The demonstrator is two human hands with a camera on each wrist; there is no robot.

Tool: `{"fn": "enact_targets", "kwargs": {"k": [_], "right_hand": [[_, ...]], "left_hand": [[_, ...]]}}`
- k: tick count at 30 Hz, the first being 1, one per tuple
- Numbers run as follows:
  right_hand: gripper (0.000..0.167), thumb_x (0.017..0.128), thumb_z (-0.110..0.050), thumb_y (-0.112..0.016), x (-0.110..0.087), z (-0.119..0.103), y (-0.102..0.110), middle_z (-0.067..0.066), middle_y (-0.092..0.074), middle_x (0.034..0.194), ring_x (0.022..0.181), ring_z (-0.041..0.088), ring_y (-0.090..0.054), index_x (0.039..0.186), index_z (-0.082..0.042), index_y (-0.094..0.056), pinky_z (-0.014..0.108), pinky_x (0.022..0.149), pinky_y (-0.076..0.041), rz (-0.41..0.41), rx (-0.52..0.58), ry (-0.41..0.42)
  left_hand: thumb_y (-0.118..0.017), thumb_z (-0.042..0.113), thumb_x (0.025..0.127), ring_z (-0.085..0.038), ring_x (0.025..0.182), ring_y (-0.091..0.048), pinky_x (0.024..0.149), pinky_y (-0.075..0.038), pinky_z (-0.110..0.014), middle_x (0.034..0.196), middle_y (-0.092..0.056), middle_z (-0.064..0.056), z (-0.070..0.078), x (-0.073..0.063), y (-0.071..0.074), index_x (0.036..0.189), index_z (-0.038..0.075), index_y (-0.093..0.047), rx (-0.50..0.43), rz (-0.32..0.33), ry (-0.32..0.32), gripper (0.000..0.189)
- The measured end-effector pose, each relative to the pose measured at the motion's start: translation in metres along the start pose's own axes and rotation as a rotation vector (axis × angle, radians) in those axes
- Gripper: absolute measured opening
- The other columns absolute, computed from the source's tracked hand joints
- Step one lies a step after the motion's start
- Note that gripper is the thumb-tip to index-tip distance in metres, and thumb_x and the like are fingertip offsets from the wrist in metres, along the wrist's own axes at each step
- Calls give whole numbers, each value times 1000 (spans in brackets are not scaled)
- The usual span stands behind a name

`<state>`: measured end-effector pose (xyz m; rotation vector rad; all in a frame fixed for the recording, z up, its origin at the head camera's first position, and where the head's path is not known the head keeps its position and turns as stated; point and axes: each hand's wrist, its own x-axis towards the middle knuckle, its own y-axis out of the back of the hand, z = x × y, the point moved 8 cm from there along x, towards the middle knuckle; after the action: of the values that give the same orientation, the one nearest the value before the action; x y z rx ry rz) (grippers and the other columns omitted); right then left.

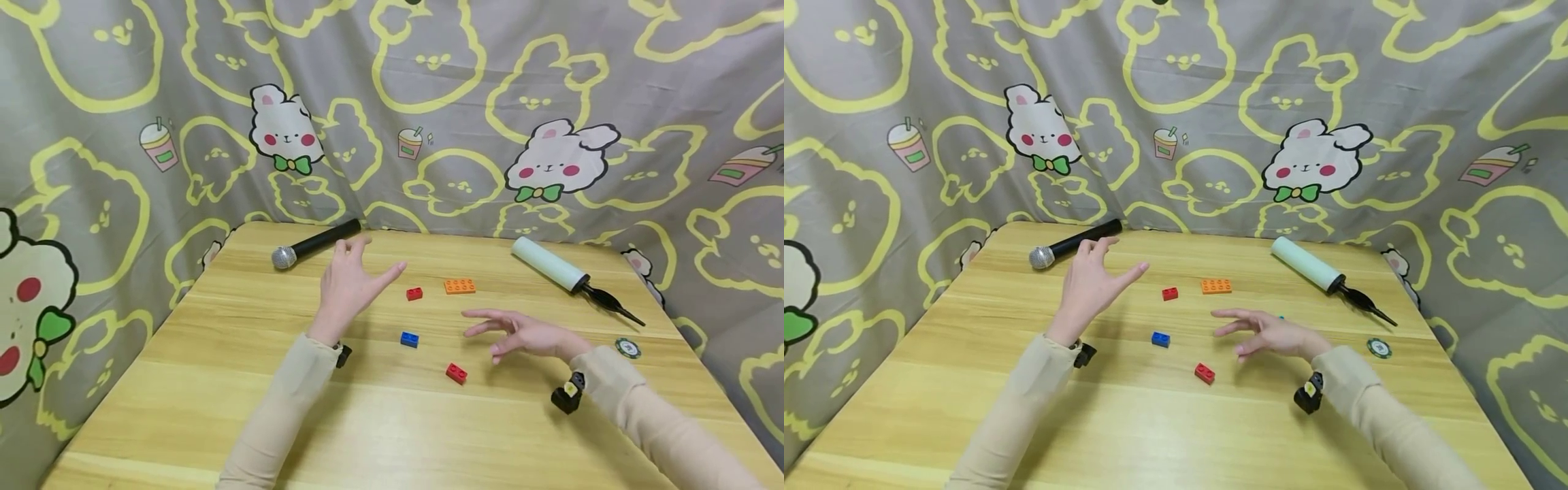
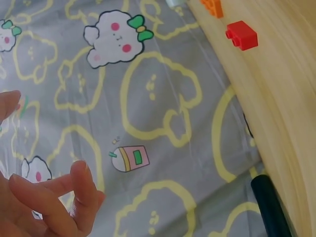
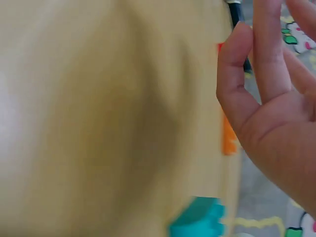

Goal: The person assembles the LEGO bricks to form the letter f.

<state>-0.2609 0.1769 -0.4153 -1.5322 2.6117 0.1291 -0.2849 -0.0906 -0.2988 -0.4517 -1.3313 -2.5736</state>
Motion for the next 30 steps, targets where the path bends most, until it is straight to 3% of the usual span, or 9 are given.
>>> {"fn": "enact_targets", "kwargs": {"k": [6,13,20,30], "right_hand": [[71,93,6,-50,2,23,-16,27,-33,148,93,15,-68,152,-5,-11,30,84,-54,-67,126,-4],[73,93,3,-52,7,38,-21,29,-30,149,90,18,-69,152,-4,-10,23,70,-53,9,127,-46],[73,91,3,-56,14,46,-25,27,-34,148,83,14,-69,151,-2,-15,18,56,-50,58,96,-74],[76,89,-2,-61,22,50,-29,25,-34,149,82,12,-68,151,-3,-18,16,54,-48,43,52,-102]], "left_hand": [[-58,74,76,-23,69,-51,53,-41,-31,115,-50,-12,-3,-3,-1,127,15,-52,-4,-2,0,78],[-60,74,74,-25,76,-53,60,-44,-35,114,-54,-11,-9,-12,-9,124,17,-52,-21,-31,29,77],[-70,63,73,-26,81,-60,63,-47,-37,108,-59,-8,-14,-25,-32,119,16,-54,-59,-113,67,68],[-81,44,71,-24,82,-59,63,-46,-34,104,-64,-12,-16,-37,-70,110,13,-52,-148,-294,94,58]]}}
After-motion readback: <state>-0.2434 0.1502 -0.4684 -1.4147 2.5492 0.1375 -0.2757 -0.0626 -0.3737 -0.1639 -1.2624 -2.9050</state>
